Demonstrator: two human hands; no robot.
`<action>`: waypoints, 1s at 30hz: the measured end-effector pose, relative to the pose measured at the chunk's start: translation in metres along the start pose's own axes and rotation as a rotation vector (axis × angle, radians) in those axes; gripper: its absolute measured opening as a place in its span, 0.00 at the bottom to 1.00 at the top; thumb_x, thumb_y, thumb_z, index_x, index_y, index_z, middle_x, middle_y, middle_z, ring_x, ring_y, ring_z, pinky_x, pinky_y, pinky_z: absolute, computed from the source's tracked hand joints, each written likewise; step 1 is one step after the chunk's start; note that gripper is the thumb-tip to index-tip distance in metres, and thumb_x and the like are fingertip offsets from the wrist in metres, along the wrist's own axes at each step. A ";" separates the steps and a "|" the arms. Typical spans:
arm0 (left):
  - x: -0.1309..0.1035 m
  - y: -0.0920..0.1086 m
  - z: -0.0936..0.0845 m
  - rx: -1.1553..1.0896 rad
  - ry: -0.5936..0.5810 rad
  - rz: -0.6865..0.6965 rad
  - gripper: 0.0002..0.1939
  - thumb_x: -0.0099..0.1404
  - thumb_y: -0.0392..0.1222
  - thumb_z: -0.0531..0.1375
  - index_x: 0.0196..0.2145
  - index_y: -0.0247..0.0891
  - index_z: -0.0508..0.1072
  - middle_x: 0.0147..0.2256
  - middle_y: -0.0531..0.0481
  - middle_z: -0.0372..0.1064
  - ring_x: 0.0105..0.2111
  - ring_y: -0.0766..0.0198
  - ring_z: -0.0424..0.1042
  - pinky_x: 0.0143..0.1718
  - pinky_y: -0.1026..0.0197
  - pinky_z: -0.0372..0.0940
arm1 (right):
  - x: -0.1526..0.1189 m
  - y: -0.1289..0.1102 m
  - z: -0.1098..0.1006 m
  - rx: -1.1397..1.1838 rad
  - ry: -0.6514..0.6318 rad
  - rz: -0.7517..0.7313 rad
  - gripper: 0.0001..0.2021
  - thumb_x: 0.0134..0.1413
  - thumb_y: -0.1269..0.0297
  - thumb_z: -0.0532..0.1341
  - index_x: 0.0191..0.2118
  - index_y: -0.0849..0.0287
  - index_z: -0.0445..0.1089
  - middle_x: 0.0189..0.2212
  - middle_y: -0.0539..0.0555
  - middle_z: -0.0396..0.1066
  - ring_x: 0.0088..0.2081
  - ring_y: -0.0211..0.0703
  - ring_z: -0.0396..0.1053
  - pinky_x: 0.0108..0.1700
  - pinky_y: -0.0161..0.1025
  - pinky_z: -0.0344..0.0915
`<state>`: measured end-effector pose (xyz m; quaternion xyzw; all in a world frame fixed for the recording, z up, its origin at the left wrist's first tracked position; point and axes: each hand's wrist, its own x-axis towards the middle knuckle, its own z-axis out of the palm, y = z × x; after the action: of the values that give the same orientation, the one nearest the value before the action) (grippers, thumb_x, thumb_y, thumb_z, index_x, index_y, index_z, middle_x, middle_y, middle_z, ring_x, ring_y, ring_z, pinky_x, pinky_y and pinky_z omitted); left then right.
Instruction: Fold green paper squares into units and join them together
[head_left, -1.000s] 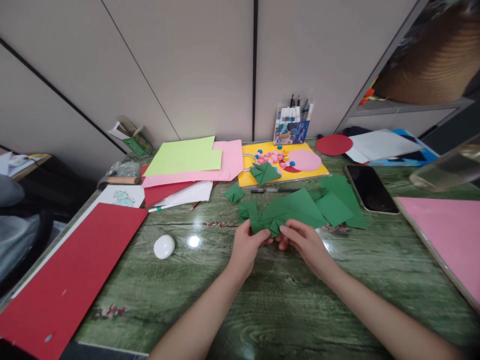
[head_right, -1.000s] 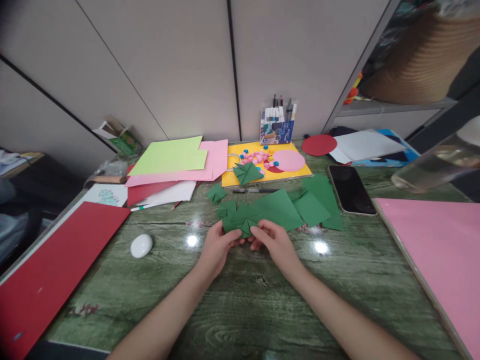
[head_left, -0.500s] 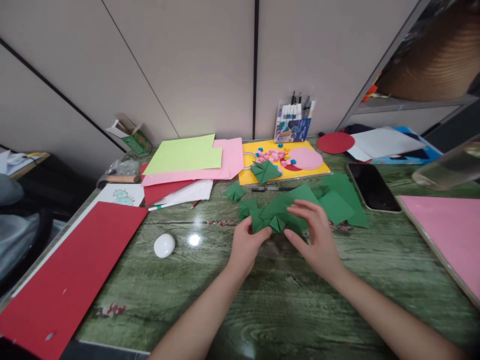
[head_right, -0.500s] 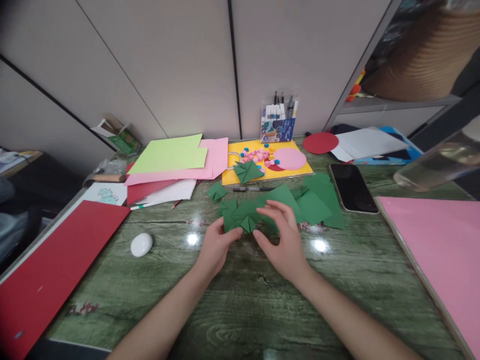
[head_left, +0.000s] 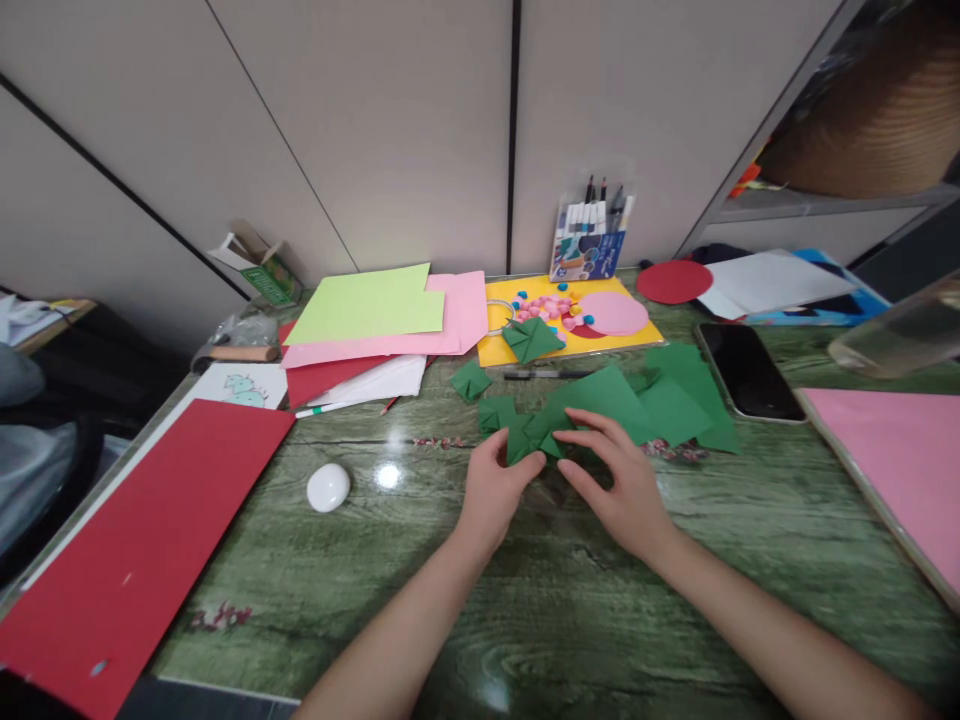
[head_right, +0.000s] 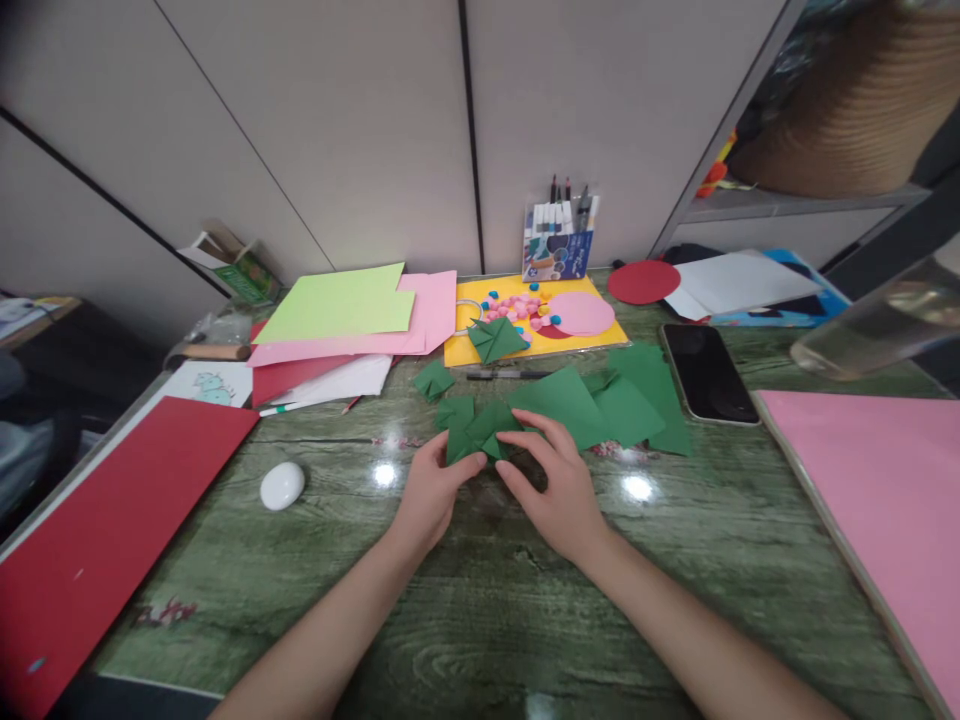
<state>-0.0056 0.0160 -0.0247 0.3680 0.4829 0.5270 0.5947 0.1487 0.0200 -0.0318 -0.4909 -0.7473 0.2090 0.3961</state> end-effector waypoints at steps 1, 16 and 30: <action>0.000 0.000 0.000 0.006 0.000 0.000 0.09 0.51 0.34 0.62 0.33 0.34 0.74 0.33 0.49 0.73 0.33 0.63 0.68 0.38 0.63 0.61 | 0.000 0.000 0.000 0.005 -0.004 0.008 0.11 0.53 0.64 0.58 0.43 0.54 0.68 0.51 0.56 0.63 0.52 0.48 0.61 0.53 0.49 0.58; 0.001 0.001 0.002 0.125 -0.032 -0.051 0.06 0.50 0.33 0.60 0.30 0.34 0.72 0.27 0.52 0.67 0.28 0.67 0.62 0.33 0.65 0.57 | -0.001 0.002 0.000 -0.015 0.138 -0.021 0.03 0.54 0.67 0.58 0.34 0.55 0.69 0.43 0.56 0.66 0.46 0.47 0.63 0.48 0.48 0.59; 0.001 0.001 0.000 0.156 -0.007 -0.077 0.02 0.48 0.32 0.59 0.24 0.34 0.69 0.22 0.56 0.60 0.24 0.70 0.57 0.27 0.67 0.53 | 0.001 0.000 -0.002 0.016 0.125 -0.050 0.02 0.55 0.69 0.57 0.34 0.56 0.67 0.36 0.53 0.70 0.41 0.45 0.64 0.44 0.45 0.59</action>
<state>-0.0061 0.0169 -0.0244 0.3963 0.5343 0.4631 0.5857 0.1499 0.0211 -0.0305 -0.4809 -0.7315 0.1738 0.4510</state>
